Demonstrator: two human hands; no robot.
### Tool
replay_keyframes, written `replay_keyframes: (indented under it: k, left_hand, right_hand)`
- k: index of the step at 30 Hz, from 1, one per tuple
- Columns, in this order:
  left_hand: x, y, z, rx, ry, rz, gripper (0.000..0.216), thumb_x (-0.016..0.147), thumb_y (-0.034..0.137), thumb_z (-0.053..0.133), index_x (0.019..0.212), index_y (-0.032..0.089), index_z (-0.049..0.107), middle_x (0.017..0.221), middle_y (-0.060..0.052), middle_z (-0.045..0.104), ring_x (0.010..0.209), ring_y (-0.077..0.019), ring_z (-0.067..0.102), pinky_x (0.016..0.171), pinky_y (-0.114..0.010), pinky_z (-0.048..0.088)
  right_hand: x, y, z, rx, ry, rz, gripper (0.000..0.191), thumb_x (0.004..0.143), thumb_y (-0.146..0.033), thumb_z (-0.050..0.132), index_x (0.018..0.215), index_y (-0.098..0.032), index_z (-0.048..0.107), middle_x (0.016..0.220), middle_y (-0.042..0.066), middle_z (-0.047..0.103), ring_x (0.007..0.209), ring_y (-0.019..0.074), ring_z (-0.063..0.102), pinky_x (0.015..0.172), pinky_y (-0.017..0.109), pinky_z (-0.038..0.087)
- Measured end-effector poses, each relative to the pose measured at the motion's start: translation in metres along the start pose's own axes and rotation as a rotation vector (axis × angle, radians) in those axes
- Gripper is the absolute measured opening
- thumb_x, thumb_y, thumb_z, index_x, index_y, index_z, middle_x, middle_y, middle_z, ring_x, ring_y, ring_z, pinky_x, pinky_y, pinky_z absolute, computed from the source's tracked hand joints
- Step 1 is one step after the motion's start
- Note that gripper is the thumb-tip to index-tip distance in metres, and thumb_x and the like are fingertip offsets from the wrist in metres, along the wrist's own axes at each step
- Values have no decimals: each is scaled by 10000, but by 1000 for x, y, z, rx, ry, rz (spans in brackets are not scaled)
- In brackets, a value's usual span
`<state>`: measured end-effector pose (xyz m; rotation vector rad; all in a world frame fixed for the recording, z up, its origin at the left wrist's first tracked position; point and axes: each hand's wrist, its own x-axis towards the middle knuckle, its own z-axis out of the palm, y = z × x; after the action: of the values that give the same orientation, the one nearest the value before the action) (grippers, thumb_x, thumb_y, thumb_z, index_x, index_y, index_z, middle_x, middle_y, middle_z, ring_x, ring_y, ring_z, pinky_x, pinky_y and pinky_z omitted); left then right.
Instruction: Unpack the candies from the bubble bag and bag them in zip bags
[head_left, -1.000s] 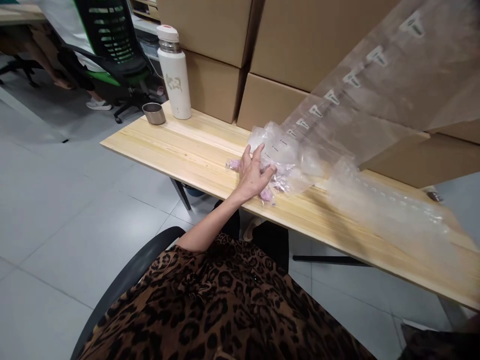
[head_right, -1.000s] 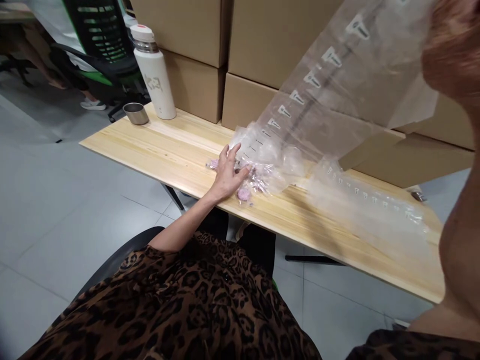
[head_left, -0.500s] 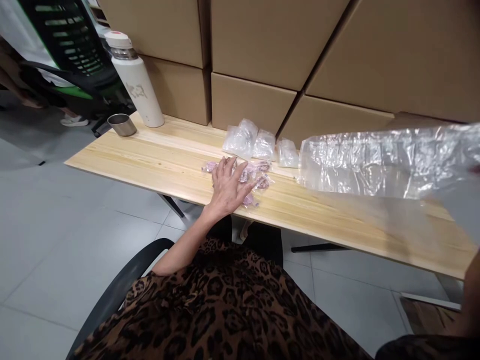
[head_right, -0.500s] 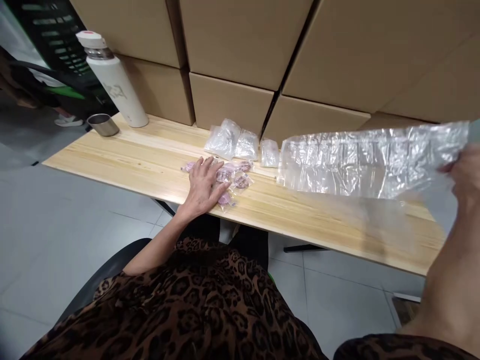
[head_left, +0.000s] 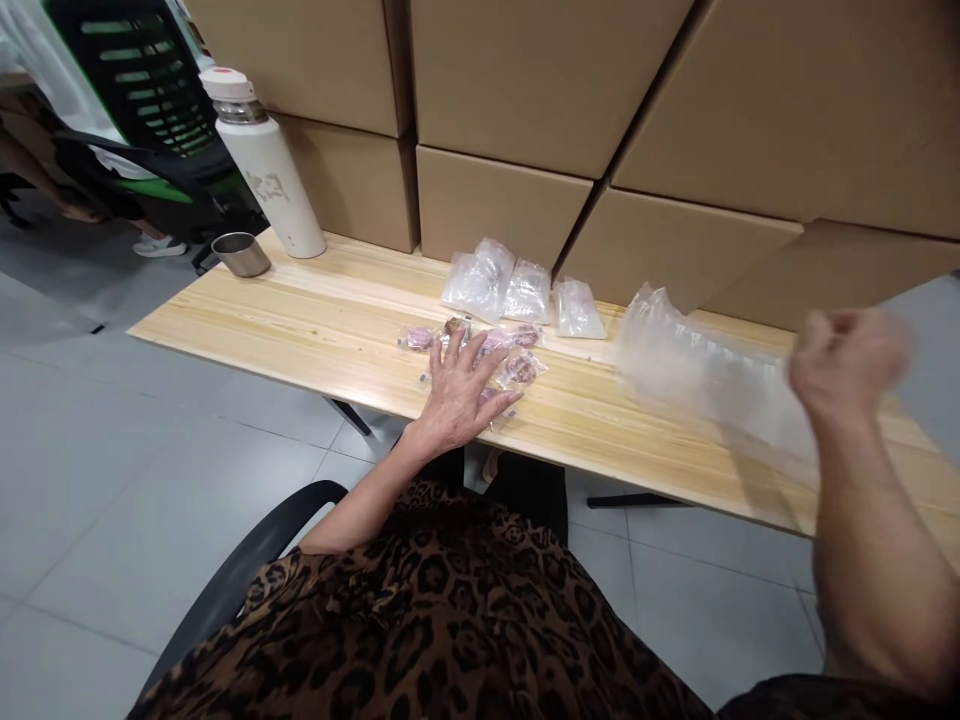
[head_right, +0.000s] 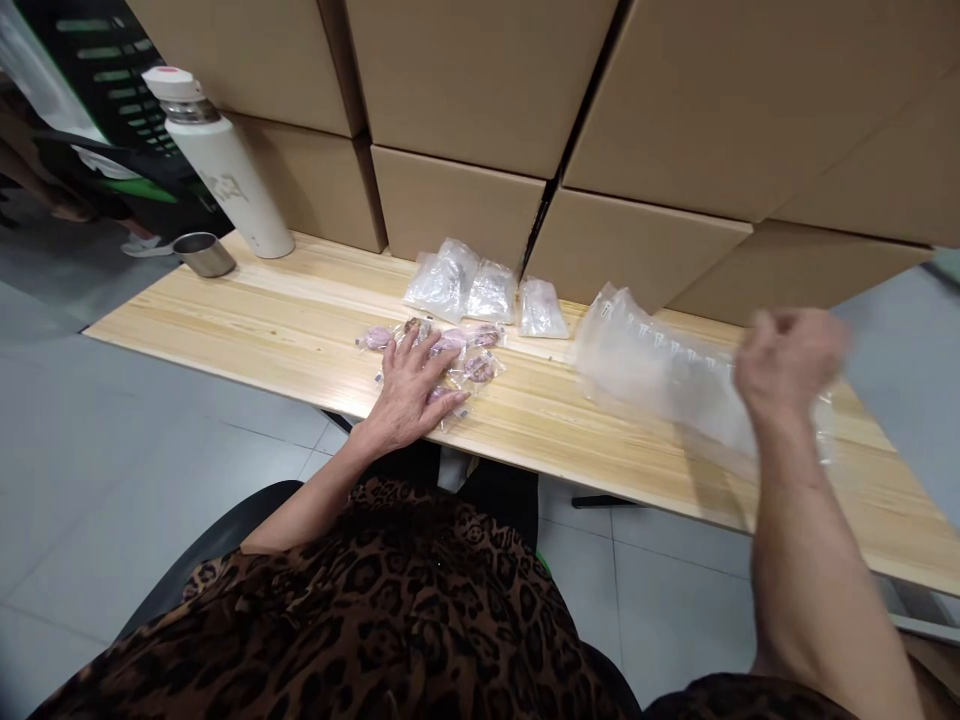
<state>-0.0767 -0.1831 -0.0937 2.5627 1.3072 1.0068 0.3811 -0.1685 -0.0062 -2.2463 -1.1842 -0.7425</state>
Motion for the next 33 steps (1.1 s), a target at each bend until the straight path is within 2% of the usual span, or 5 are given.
replay_keyframes:
  k: [4,9,16,26,33]
  left_hand:
    - [-1,0,1,-16,7,7,636,1018,687,530,1510,289,586,1678,-133,486,1643,-432,291,1319,-700,195]
    - [-3,5,-4,-46,-8,-28,590,1014,625,595,1509,305,591,1671,-123,492,1648,-426,288,1316,-723,202]
    - [6,16,-14,-176,-55,-89,545,1042,552,591,1518,287,595,1673,-136,485,1649,-426,294,1314,-725,228]
    - [34,32,-9,-566,-49,-122,525,1015,465,646,1480,224,594,1622,-161,559,1594,-322,432,1334,-591,313]
    - [103,56,5,-996,-226,-489,597,989,323,626,1552,157,519,1677,-178,523,1555,-301,521,1277,-459,432]
  right_hand:
    - [-49,-133,-9,167,-484,-278,327,1072,-438,535,1186,-163,670,1191,192,715,1069,279,639,911,413,462]
    - [-84,-223,-5,37,-657,-350,623,1058,-516,568,1448,-33,526,1455,321,547,1370,443,550,1073,530,458]
    - [-83,-212,11,2,-711,-313,514,1073,-227,267,1439,-25,565,1460,338,538,1293,447,629,1052,555,486]
    - [-90,-221,4,-31,-658,-267,433,1047,-224,468,1422,-22,549,1440,308,587,1277,403,652,1029,445,500]
    - [-95,-184,5,293,-547,-149,389,1076,-251,290,1317,-106,560,1256,218,689,1183,312,650,1008,413,470]
